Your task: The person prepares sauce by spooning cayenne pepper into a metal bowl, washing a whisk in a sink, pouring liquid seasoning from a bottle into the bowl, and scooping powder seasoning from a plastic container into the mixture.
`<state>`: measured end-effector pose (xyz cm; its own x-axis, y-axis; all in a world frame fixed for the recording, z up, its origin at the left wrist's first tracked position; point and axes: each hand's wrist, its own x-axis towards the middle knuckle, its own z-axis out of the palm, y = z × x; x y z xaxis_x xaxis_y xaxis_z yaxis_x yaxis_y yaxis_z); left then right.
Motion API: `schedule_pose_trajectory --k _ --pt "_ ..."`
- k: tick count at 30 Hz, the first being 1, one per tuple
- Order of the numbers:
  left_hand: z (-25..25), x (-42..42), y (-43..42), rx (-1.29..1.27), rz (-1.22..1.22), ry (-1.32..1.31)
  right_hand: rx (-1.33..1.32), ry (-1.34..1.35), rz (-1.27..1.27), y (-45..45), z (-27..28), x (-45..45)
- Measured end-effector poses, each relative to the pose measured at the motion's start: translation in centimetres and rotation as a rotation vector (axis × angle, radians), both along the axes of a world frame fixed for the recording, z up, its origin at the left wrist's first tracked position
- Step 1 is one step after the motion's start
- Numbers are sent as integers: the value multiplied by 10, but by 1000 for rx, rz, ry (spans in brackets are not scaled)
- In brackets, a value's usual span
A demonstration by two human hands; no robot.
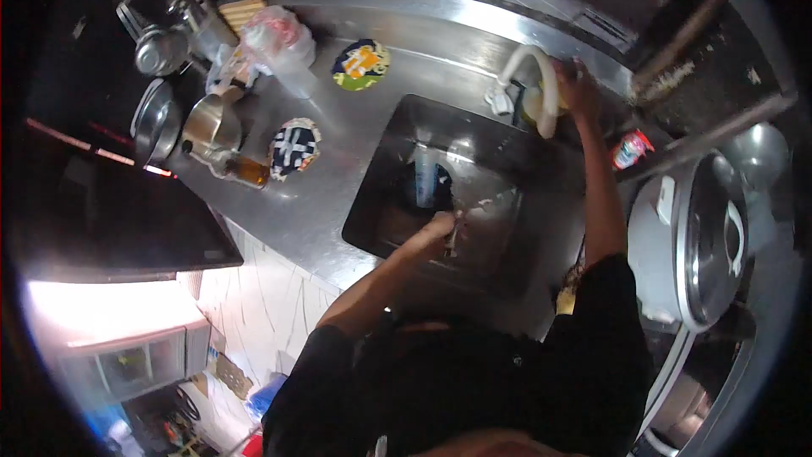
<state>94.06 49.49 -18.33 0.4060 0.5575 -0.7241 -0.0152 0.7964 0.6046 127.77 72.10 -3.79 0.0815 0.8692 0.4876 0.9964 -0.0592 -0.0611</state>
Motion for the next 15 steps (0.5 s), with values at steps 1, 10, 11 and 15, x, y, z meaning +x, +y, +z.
schedule_pose_trajectory --k 1,10,11,15 --pt "15 -3 1 -15 -3 -27 -19 24 -12 -13 17 -11" --pt "-2 33 24 -167 288 -193 -423 454 632 -26 -96 -80" --pt "-13 38 28 -136 257 -168 -353 317 709 -15 -117 -75" --pt "17 42 37 -145 208 -6 -312 547 556 4 -162 -74"
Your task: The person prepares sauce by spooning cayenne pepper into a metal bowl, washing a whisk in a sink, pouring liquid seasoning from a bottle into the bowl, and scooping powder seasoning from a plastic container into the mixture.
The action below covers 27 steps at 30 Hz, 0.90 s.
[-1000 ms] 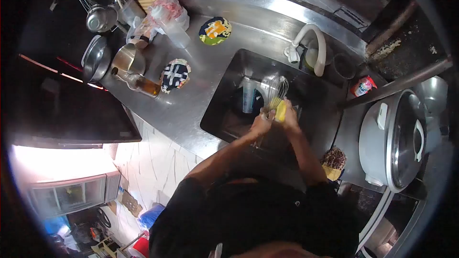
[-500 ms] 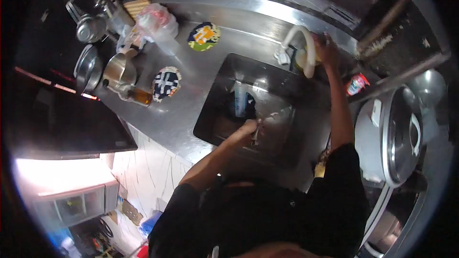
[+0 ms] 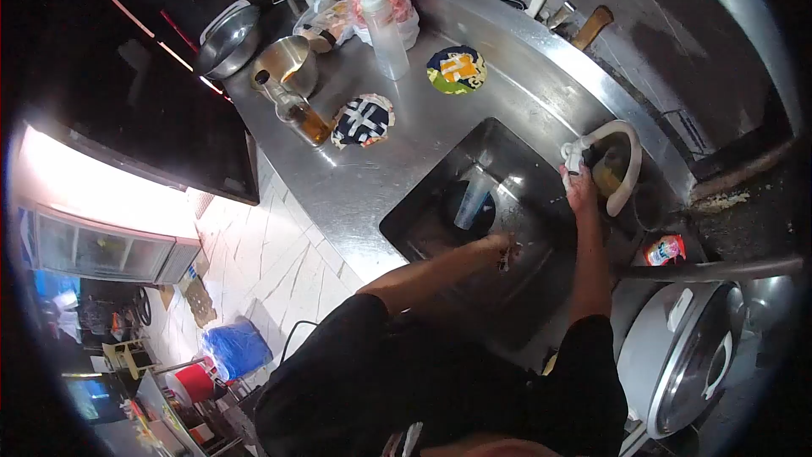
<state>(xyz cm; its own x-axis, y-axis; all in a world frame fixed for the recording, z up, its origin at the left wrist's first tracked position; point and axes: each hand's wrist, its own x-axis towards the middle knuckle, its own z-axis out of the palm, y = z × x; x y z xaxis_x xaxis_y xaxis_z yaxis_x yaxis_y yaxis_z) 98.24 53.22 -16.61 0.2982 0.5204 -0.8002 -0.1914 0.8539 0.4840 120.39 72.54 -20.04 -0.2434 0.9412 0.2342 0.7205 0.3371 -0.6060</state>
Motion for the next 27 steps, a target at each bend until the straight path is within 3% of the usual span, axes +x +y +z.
schedule_pose_trajectory --k 3,6,9,10,11,13,16,19,21,25,27 --pt "-41 9 12 -111 74 -210 -51 -64 17 -1 14 -2" --pt "-24 21 8 -225 324 -330 -256 359 -330 -23 73 -42" --pt "-63 36 17 -96 225 -373 -543 573 -373 -37 49 -28" --pt "-92 49 24 59 107 -335 -527 385 -290 -27 -12 4" --pt "-116 62 30 223 10 -264 -830 658 -209 -41 -5 8" --pt "-92 63 21 576 -33 -74 -1434 1217 -35 -86 24 7" --pt "-95 88 27 710 -105 15 -946 730 -137 -140 69 -6" --pt "-114 114 37 672 -200 128 -421 -195 -169 -159 64 -2" --pt "-135 137 49 663 -293 277 -577 -159 -151 -163 69 -4" --pt "-183 173 68 656 -435 494 -483 -119 40 -133 -12 14" --pt "-189 170 68 525 -210 322 -377 -175 197 -112 -43 26"
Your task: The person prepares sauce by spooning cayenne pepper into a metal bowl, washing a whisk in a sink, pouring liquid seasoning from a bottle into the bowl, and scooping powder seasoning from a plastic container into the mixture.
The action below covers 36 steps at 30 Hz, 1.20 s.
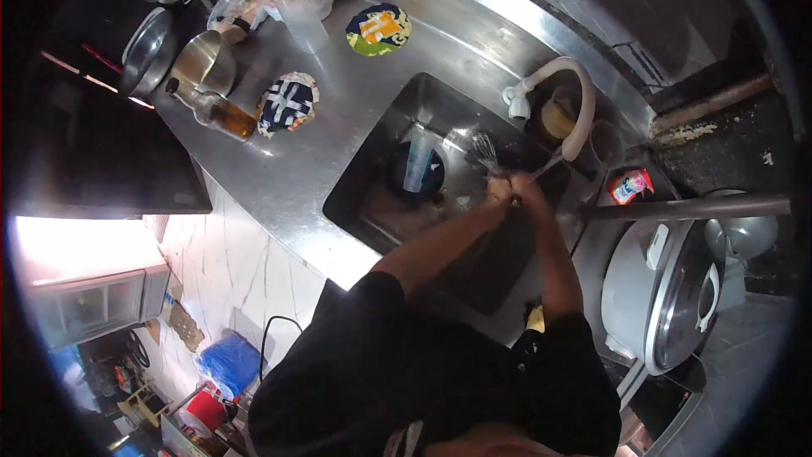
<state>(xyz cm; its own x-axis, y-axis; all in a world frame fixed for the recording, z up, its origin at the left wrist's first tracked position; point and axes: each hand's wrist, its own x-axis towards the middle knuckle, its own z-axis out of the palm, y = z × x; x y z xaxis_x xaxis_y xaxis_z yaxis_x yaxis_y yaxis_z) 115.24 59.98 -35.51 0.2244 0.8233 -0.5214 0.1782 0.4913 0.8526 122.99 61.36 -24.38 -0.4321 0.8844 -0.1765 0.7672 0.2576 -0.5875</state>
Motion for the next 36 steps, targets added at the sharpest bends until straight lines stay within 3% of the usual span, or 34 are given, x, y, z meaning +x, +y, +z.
schedule_pose_trajectory --k 3,6,9,11,13,14,16,19,21,24,27,30,33,36 --pt "17 -28 -7 -299 460 -531 100 -29 183 3 1 0" --pt "111 -58 -20 -546 492 -876 4 25 39 -42 73 -27" --pt "148 -61 -34 -509 569 -871 -263 184 -342 -96 124 -51" --pt "114 -53 -35 5 241 -456 -397 171 -434 -131 176 -60" --pt "115 -53 -42 68 170 -506 -534 277 -551 -153 185 -54" --pt "120 -55 -46 -121 261 -766 -602 364 -614 -160 184 -51" --pt "131 -55 -46 -240 345 -891 -564 480 -735 -182 200 -58" --pt "138 -53 -20 -21 389 -399 -554 452 -807 -190 223 -65" --pt "144 -50 -12 106 493 60 -547 381 -802 -189 225 -63" --pt "117 -50 -13 1064 238 341 -559 329 -801 -179 217 -58" --pt "139 -47 -25 1247 91 299 -615 347 -851 -172 210 -54" --pt "176 -52 -30 775 -54 198 -603 359 -869 -174 210 -49" --pt "224 -82 -17 393 -295 321 -656 327 -837 -173 209 -41" --pt "150 -65 -20 1220 -357 480 -512 129 -745 -172 194 -35"
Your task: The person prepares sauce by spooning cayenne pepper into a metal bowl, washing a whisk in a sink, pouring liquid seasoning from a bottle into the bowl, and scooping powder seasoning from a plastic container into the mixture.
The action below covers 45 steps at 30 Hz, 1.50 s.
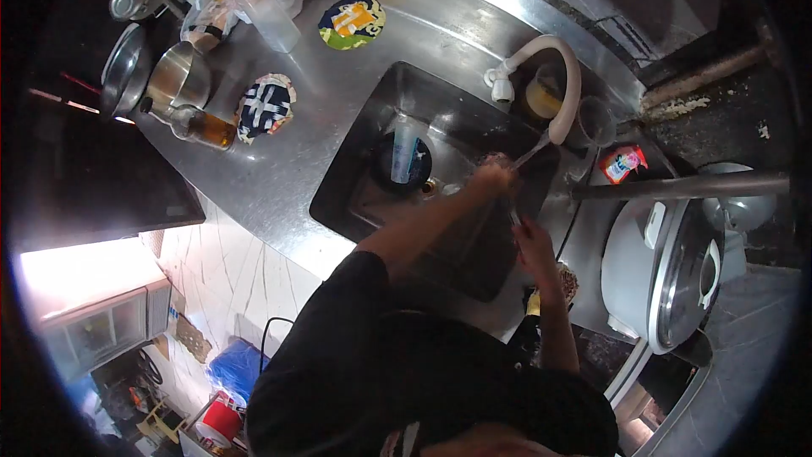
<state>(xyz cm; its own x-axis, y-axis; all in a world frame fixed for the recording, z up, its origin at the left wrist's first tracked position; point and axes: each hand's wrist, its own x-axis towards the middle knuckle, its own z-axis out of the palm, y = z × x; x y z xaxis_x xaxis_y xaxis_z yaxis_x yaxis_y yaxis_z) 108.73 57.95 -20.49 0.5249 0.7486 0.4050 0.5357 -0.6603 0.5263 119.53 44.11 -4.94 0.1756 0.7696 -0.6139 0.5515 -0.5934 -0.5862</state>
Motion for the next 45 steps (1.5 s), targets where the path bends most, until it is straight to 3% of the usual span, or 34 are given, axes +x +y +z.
schedule_pose_trajectory --k 3,5,6,9,11,13,15,17,19,21,23,25,26,27,28,29,30,31,34,36,39,40,42,44,45 --pt "36 -12 -6 28 -10 -7 255 -256 210 -1 -16 -5" --pt "76 -19 10 -447 49 250 524 -330 327 -10 -4 -12" --pt "88 -23 20 -685 78 377 500 -278 290 -16 5 -13" --pt "95 -36 42 -934 57 305 441 -153 208 -32 27 -11" --pt "68 -49 55 -1044 -338 -39 422 -104 193 -37 34 -6" --pt "41 -51 53 -1483 -423 -474 362 -85 153 -40 43 -6" --pt "19 -43 49 -1869 -736 -1064 371 -98 120 -40 39 -10" --pt "-4 -27 41 -1955 -725 -1596 444 -150 94 -38 21 -18" --pt "-21 -4 27 -1748 -362 -1981 211 -50 -37 -22 33 -39" --pt "-2 12 15 -1697 -1 -2047 99 29 -120 -4 30 -45" --pt "14 15 10 -1650 306 -1871 110 87 -157 12 -9 -37" --pt "23 11 8 -1595 527 -1466 335 13 -48 45 -73 -13" --pt "27 10 6 -1553 623 -1262 543 93 81 72 -125 11" --pt "30 8 3 -1505 709 -1057 529 222 92 89 -132 18" --pt "25 7 3 -1490 687 -1043 506 351 100 106 -136 24" --pt "18 5 2 -1475 665 -1029 259 522 -10 115 -89 14" --pt "-6 2 6 -1494 538 -1202 8 686 -118 125 -60 6" --pt "-17 0 10 -1502 404 -1373 -49 731 -114 136 -58 5" --pt "-16 -2 24 -1545 612 -1388 -183 845 -108 158 -61 6" --pt "18 -8 24 -1576 623 -1379 -214 901 -109 167 -81 9" --pt "35 -8 18 -1627 576 -1337 1112 153 954 175 -114 19" --pt "36 -8 15 -1642 551 -1317 807 133 727 174 -125 18" --pt "19 -7 13 -1661 490 -1550 199 88 268 170 -141 17" --pt "-42 -4 7 -1305 265 -1494 202 67 188 163 -143 16" --pt "-37 -11 7 -1321 319 -1334 169 175 126 160 -140 17"
